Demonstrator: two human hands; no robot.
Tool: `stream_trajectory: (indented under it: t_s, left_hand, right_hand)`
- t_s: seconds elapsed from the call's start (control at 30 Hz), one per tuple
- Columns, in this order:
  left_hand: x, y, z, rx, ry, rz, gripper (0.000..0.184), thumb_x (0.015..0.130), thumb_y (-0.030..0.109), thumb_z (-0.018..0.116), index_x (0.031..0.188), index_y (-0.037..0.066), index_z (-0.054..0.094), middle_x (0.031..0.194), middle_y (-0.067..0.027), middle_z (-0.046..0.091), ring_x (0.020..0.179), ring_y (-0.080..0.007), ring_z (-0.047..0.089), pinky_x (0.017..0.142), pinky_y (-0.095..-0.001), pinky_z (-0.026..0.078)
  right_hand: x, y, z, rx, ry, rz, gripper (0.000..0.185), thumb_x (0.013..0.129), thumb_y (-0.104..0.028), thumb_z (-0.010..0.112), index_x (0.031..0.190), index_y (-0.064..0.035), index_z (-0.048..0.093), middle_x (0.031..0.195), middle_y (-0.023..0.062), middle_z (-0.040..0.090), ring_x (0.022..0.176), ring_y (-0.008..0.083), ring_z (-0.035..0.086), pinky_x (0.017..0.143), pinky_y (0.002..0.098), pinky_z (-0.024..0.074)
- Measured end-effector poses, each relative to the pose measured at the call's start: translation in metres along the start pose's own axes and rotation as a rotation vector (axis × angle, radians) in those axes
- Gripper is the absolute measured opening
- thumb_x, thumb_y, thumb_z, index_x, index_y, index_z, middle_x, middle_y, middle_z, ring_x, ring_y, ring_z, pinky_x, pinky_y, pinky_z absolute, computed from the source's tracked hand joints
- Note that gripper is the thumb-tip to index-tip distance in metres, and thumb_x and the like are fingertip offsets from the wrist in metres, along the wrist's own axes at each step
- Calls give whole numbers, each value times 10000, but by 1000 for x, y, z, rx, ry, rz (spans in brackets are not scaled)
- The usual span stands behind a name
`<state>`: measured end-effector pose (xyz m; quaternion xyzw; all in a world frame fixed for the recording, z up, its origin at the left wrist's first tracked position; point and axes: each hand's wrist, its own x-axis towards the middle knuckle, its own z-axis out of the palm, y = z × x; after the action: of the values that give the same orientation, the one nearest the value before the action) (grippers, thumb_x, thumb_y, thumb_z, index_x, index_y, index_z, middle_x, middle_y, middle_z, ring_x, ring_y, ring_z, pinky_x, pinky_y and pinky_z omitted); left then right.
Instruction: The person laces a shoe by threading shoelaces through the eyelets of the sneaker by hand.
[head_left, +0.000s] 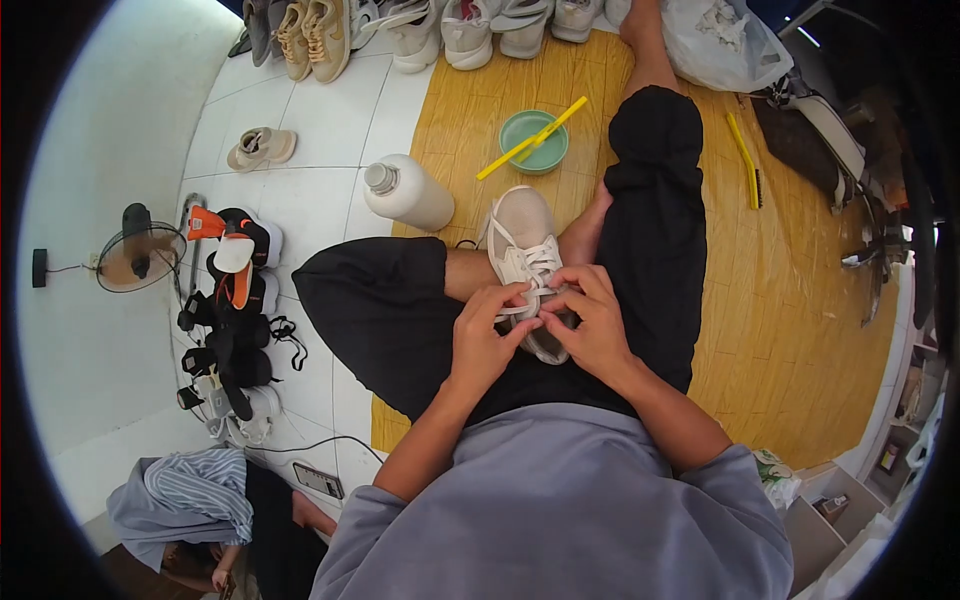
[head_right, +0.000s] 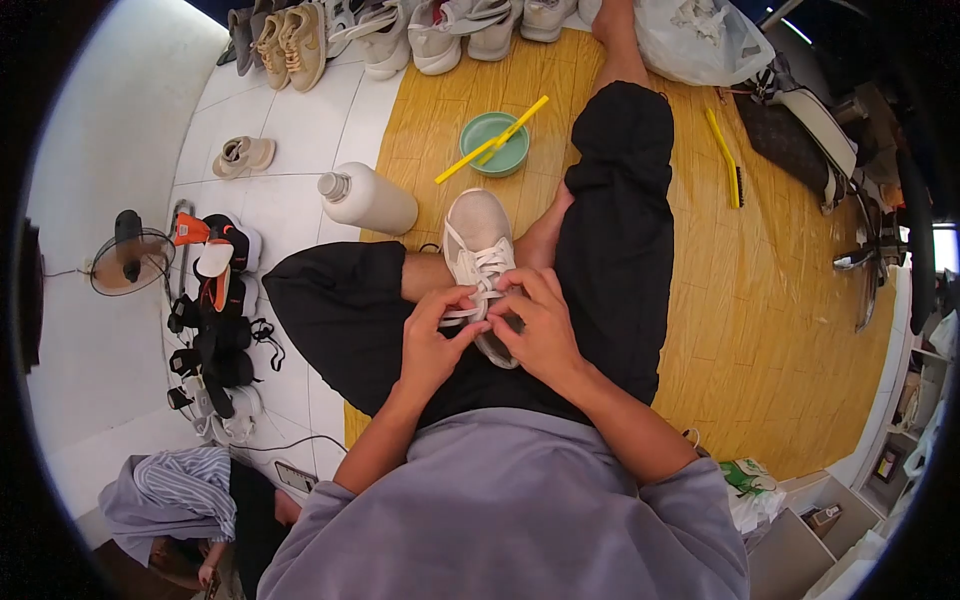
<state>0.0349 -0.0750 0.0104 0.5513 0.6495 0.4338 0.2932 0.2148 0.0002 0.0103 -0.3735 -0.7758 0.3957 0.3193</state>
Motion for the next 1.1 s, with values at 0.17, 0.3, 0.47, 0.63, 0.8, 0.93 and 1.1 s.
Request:
stream_trajectory:
  t_s: [0.17,0.3,0.47,0.63,0.8,0.93,1.1]
  left_hand:
    - [-3,0,13,104,129,64,444,745,30,917,1155,51,745,982,-96,710,856,-232,664,774,-347,542]
    - [-4,6,10,289,192,198,412,739,87,918,1122,89,768,955,-69,710,902,-238,642,827,-387,472]
    - [-1,7,13,500,197,412,408,738,146,915,1123,110,786,889,-37,704,919,-227,623,849,-397,405]
    - [-3,2,2,191,182,252,394,840,110,852,1223,78,764,963,-79,747,948,-244,672,836,-392,506]
    - [-11,-14,9,-196,281,-39,383,977,80,763,1348,30,682,1032,-109,766,884,-168,694,766,-308,556]
    - [6,3,16,-465,450,-232,361,1019,118,736,1348,14,633,921,-45,705,781,-84,647,693,-236,511]
    - [5,-27,-4,-471,-40,-572,222,1016,197,764,1131,20,693,821,43,620,688,-24,540,620,-181,419]
  right_hand:
    - [-25,-13,-36,-149,53,-57,165,751,-5,827,845,-52,700,1058,70,662,1073,310,619,925,416,523]
    - [-42,-10,-114,-275,150,-15,195,731,40,819,831,-57,682,960,76,665,1012,299,645,910,424,532]
    - [-50,-12,-184,-423,57,197,229,712,37,843,886,-33,712,979,86,680,1039,310,643,940,409,526]
    - [-24,-39,-150,-317,-264,112,315,723,-66,887,999,-47,736,1010,91,693,1099,326,633,950,414,521]
    - [6,-33,-63,-158,-80,2,293,803,-213,872,1001,-71,709,998,79,693,1025,307,659,869,409,549]
    - [14,-19,-34,-241,-147,95,282,852,-258,838,911,-61,644,932,78,660,927,309,648,778,428,545]
    - [9,-14,-35,-219,-199,61,281,887,-250,808,882,-60,602,879,82,627,876,320,625,740,446,534]
